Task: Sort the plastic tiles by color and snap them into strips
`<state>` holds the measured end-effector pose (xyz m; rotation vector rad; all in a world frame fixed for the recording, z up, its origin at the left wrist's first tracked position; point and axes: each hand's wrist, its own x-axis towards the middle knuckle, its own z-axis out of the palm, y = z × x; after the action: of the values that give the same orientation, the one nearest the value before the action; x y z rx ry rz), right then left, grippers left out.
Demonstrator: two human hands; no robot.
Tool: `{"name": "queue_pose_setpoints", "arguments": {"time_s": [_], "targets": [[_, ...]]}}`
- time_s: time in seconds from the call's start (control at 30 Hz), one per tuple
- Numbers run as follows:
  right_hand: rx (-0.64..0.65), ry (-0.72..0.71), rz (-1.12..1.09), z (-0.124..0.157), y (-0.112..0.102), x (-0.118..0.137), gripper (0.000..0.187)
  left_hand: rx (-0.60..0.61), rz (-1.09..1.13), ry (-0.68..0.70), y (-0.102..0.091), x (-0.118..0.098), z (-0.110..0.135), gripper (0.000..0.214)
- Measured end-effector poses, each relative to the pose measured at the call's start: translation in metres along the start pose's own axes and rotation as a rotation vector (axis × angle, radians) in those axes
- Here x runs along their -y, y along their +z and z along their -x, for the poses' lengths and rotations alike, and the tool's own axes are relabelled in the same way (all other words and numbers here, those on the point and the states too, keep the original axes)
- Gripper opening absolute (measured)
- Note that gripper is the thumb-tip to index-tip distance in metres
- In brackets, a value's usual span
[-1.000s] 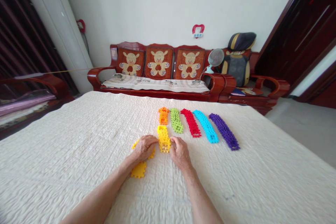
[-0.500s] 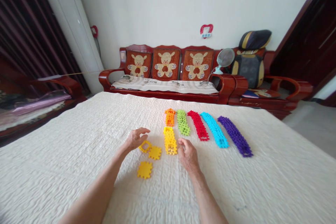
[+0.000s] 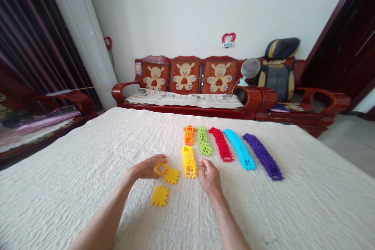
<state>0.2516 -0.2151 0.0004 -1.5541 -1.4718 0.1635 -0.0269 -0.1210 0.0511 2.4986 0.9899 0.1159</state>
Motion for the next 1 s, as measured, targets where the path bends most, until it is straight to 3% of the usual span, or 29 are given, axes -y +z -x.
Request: {"name": "queue_pose_setpoints", "arguments": {"time_s": [0.1,0.27,0.37,0.47,0.7,0.87,1.0], "targets": [[0.003,0.006,0.001,0.0,0.0,0.001,0.032,-0.027,-0.037,-0.011,-0.001,-0.008,-0.001,0.044],[0.005,0.023,0.005,-0.001,0.0,0.002,0.032,-0.093,0.015,-0.114,-0.005,-0.013,0.0,0.05],[0.002,0.016,-0.004,-0.001,0.0,0.003,0.031,-0.207,0.034,-0.123,-0.004,-0.018,-0.003,0.05],[-0.002,0.009,-0.021,-0.002,-0.001,0.004,0.029,-0.302,0.042,-0.013,0.007,-0.033,-0.01,0.049],[-0.002,0.009,-0.04,-0.002,-0.001,0.01,0.03,-0.401,-0.022,0.292,0.05,-0.069,-0.026,0.053],[0.006,0.027,-0.052,-0.002,-0.001,0.011,0.031,-0.438,-0.051,0.326,0.065,-0.072,-0.032,0.056],[0.012,0.04,-0.067,-0.002,-0.002,0.013,0.03,-0.486,-0.019,0.341,0.064,-0.067,-0.033,0.067]]}}
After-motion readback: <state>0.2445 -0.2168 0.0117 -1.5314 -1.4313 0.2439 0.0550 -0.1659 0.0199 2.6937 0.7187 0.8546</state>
